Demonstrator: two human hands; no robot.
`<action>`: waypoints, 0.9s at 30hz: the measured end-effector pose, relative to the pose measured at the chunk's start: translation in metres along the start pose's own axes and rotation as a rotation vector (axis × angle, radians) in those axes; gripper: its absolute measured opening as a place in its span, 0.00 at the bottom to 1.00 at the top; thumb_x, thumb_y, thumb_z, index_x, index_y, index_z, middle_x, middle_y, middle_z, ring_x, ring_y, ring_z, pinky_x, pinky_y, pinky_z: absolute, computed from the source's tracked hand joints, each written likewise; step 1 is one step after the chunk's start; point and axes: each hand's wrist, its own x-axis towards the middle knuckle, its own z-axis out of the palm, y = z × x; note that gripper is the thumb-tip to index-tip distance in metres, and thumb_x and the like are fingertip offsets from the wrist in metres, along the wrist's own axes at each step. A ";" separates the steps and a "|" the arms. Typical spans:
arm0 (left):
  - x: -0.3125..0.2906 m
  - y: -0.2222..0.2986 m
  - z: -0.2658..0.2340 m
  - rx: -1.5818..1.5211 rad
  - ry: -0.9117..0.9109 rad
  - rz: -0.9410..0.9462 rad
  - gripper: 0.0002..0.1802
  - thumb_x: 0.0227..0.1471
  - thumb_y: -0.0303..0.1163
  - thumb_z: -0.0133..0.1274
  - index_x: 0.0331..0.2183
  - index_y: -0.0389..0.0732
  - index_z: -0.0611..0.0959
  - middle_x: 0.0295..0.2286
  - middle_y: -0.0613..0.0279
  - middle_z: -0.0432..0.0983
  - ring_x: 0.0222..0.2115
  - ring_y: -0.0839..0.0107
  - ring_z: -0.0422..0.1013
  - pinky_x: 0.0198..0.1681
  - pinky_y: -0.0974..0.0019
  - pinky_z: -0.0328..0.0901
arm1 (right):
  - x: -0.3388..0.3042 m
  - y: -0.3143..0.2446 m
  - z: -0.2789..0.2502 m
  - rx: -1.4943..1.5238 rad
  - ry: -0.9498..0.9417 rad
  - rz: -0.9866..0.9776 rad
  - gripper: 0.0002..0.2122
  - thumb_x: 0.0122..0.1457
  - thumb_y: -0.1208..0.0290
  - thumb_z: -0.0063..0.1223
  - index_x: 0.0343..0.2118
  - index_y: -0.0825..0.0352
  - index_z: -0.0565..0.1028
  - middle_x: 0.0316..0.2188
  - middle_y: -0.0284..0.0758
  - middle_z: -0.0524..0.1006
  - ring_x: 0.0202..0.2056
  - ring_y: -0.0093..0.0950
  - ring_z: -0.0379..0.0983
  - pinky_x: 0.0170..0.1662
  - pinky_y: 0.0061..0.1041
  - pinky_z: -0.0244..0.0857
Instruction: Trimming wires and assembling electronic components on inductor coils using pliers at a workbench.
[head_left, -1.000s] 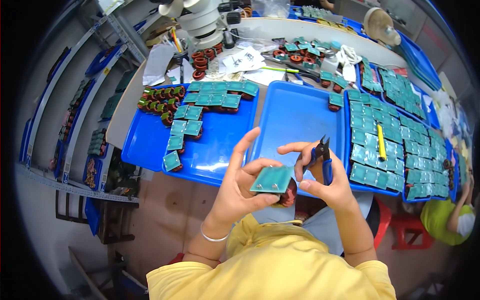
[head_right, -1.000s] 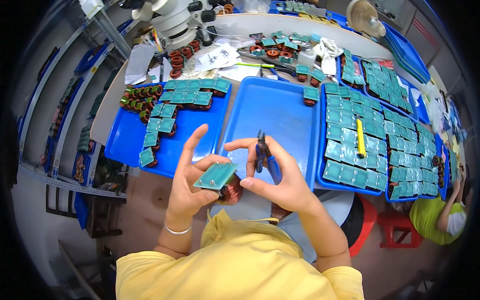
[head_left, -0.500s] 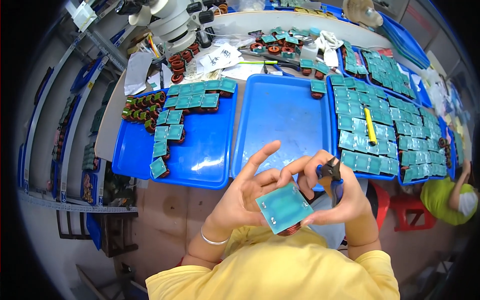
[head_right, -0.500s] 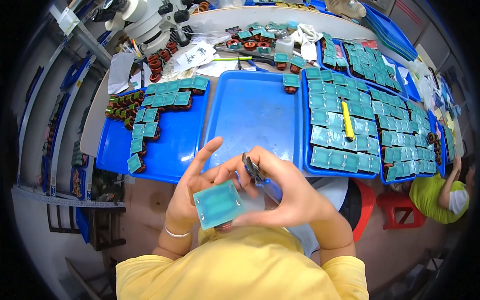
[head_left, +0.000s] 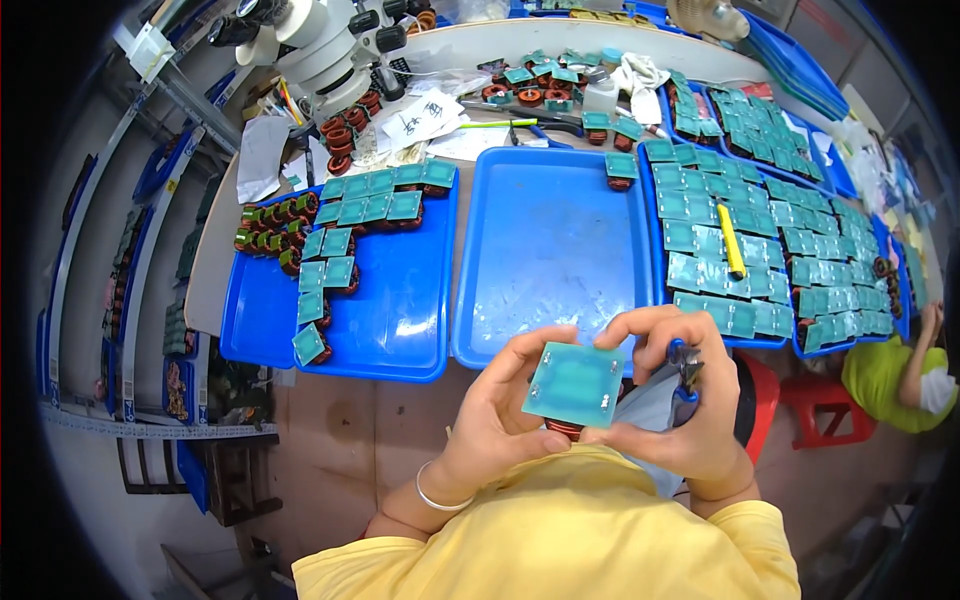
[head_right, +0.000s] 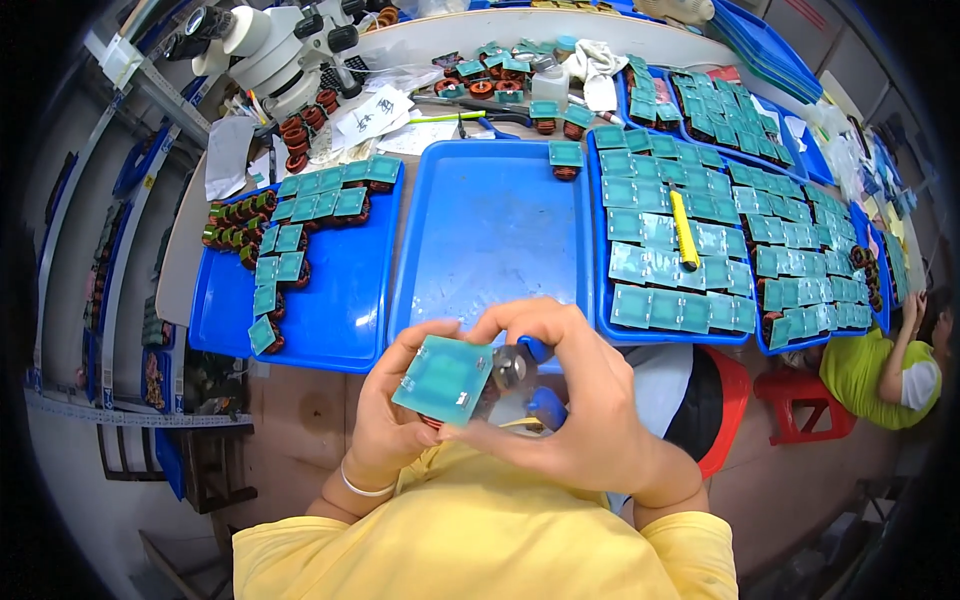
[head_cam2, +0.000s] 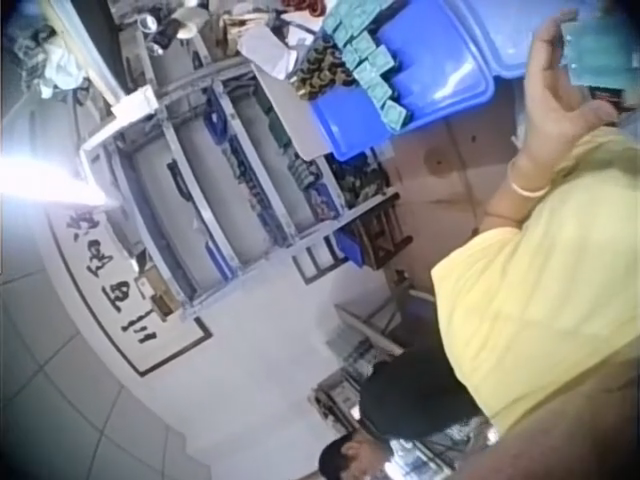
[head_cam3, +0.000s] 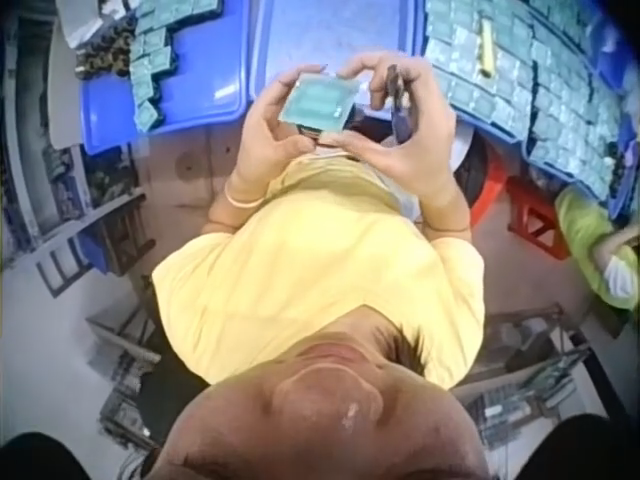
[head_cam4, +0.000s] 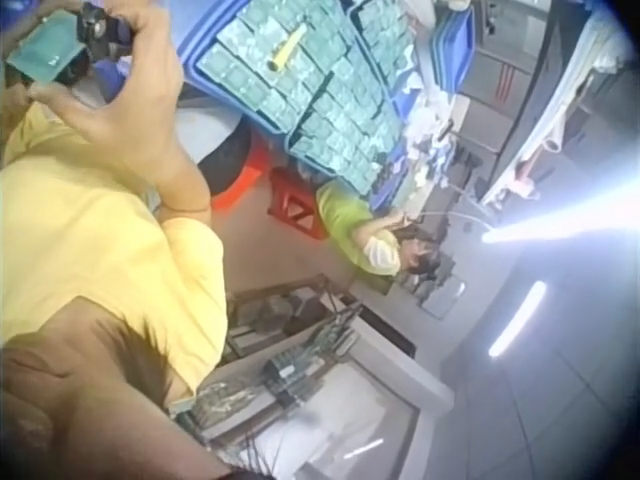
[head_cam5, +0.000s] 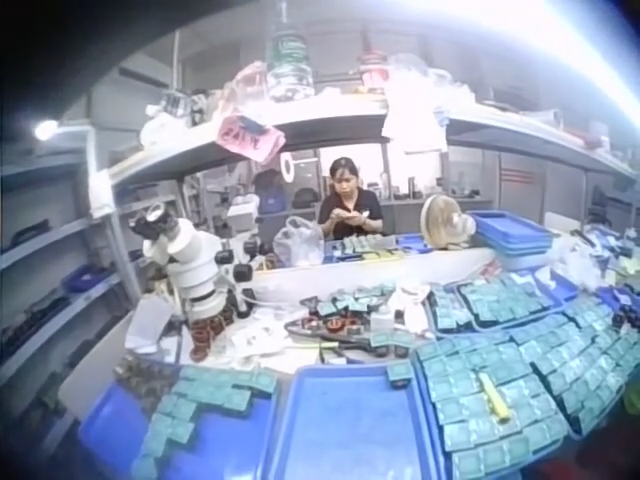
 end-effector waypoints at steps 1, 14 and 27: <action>0.000 0.001 0.002 0.001 -0.001 -0.002 0.46 0.36 0.25 0.63 0.54 0.37 0.54 0.48 0.55 0.61 0.50 0.66 0.59 0.51 0.64 0.57 | 0.000 -0.004 -0.002 0.007 -0.008 0.005 0.24 0.36 0.75 0.68 0.35 0.68 0.63 0.34 0.38 0.72 0.32 0.22 0.70 0.31 0.17 0.65; -0.003 -0.001 0.012 -0.332 -0.032 -0.129 0.39 0.47 0.40 0.56 0.54 0.36 0.54 0.48 0.52 0.62 0.45 0.64 0.66 0.44 0.65 0.62 | -0.013 0.011 -0.003 0.077 0.041 0.025 0.17 0.42 0.81 0.61 0.34 0.70 0.66 0.30 0.38 0.72 0.31 0.26 0.70 0.28 0.21 0.66; -0.001 0.005 0.020 0.778 0.088 0.279 0.39 0.29 0.33 0.68 0.46 0.36 0.70 0.41 0.60 0.69 0.34 0.77 0.68 0.35 0.74 0.65 | -0.035 -0.013 -0.030 -0.639 -0.365 -0.055 0.21 0.41 0.55 0.59 0.30 0.69 0.70 0.22 0.36 0.65 0.23 0.32 0.63 0.26 0.27 0.54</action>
